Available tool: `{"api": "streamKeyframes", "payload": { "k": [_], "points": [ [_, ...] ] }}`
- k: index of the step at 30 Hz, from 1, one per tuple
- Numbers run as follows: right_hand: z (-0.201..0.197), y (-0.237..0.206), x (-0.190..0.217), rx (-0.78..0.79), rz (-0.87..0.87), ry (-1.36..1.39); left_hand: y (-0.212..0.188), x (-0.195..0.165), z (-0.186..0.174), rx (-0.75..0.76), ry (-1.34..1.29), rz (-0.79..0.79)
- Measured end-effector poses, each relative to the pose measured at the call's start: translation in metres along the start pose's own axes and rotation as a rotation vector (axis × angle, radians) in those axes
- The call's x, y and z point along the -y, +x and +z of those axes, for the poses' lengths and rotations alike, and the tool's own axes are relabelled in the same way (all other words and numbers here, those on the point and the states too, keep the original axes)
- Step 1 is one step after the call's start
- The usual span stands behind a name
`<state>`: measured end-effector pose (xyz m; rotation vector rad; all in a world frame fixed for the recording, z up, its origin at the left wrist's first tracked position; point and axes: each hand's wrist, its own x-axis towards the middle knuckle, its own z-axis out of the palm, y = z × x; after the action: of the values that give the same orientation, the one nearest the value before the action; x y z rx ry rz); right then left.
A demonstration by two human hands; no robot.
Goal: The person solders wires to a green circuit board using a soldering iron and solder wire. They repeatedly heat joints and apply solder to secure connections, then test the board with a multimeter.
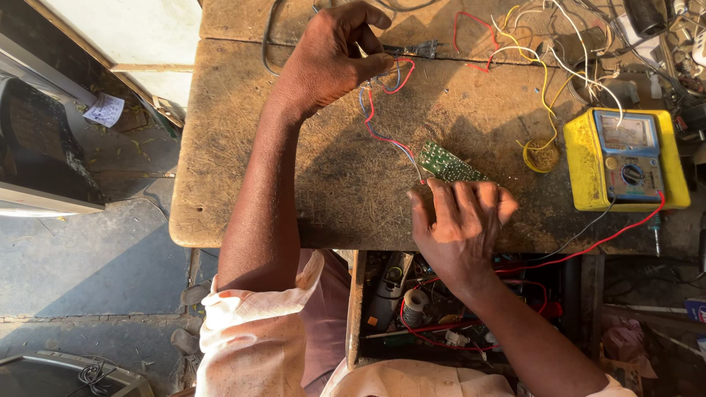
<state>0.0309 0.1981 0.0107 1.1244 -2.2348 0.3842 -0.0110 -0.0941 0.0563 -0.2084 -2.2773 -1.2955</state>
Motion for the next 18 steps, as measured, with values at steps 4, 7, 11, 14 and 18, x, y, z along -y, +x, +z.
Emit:
{"api": "streamKeyframes", "payload": {
  "k": [4,7,11,14,18],
  "points": [
    [0.004,0.004,0.004,0.015,-0.020,0.046,-0.001,0.003,0.002,0.000,-0.119,0.058],
    [0.006,0.008,0.005,0.027,-0.019,0.085,-0.001,0.005,0.003,0.004,-0.161,0.093],
    [0.007,0.018,-0.006,-0.029,-0.029,0.232,-0.002,0.004,0.002,-0.005,-0.142,0.105],
    [0.007,0.025,-0.028,-0.063,-0.007,0.364,-0.002,0.004,0.005,-0.025,-0.170,0.035],
    [0.009,0.028,-0.064,-0.021,0.179,0.544,-0.001,0.007,0.016,-0.023,-0.241,0.033]
  ]
}}
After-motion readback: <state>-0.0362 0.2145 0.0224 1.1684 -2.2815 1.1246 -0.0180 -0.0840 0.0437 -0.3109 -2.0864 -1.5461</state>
